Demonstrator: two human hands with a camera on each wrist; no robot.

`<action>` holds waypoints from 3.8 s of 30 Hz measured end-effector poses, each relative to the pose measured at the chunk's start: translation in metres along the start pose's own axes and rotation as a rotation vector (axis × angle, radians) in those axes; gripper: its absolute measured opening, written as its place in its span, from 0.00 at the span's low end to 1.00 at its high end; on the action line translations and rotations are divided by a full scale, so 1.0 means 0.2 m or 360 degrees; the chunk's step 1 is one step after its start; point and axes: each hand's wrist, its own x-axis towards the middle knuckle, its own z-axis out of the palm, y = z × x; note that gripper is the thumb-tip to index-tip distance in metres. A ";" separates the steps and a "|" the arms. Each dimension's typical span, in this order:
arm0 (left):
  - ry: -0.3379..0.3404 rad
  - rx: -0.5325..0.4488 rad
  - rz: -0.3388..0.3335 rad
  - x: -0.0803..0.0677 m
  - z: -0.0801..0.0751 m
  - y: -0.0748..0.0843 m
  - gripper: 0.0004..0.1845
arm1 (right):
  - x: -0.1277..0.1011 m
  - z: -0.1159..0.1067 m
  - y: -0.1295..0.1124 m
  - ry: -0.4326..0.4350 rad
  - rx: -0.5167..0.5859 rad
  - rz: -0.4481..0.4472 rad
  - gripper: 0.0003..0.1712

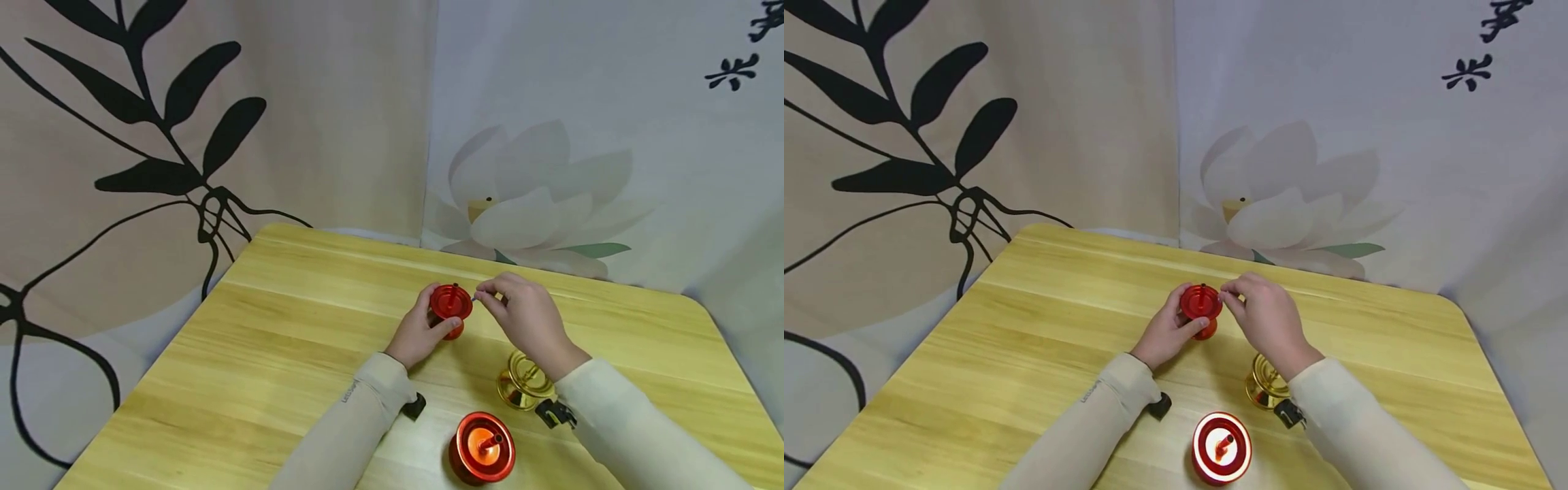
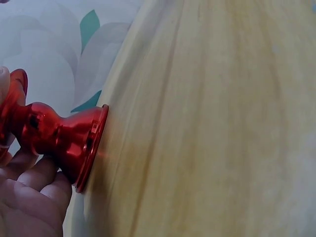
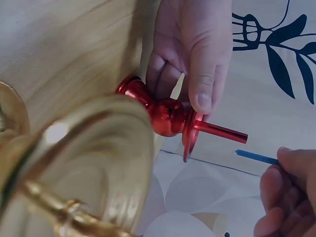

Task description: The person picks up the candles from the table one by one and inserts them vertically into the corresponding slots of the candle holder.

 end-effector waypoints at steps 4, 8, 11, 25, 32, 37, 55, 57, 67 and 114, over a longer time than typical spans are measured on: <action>0.0015 0.0030 -0.0003 0.00 0.00 -0.01 0.40 | 0.02 0.01 -0.01 0.0029 0.0000 -0.0045 0.05; 0.0014 0.0057 0.0008 0.00 0.00 -0.02 0.41 | 0.03 0.02 -0.02 0.0034 0.0005 -0.0061 0.07; 0.0017 0.0080 0.0021 0.01 0.00 -0.03 0.41 | 0.04 0.03 -0.02 0.0052 0.0009 -0.0088 0.08; 0.0023 0.0115 0.0029 0.00 0.00 -0.03 0.43 | 0.09 0.04 -0.04 0.0074 -0.0021 -0.0097 0.11; 0.0032 0.0126 0.0034 -0.01 0.00 -0.03 0.43 | 0.10 0.05 -0.04 -0.0028 -0.0070 -0.0043 0.13; 0.0036 0.0121 0.0024 -0.01 0.00 -0.03 0.42 | 0.11 0.06 -0.05 -0.0058 -0.0097 -0.0036 0.16; 0.0044 0.0019 0.0027 -0.01 0.02 -0.03 0.40 | 0.02 -0.01 -0.02 -0.0104 -0.0063 0.0043 0.15; 0.0042 -0.0015 0.0014 -0.02 0.01 -0.03 0.40 | 0.00 -0.02 -0.01 -0.0104 -0.0052 0.0065 0.14; 0.0043 -0.0070 -0.0050 -0.07 0.03 -0.09 0.43 | -0.12 -0.06 0.00 -0.0124 -0.0058 0.0156 0.12; -0.0385 -0.0158 -0.0101 -0.33 0.20 0.02 0.37 | -0.75 -0.18 0.37 -0.0101 -0.0051 0.0577 0.10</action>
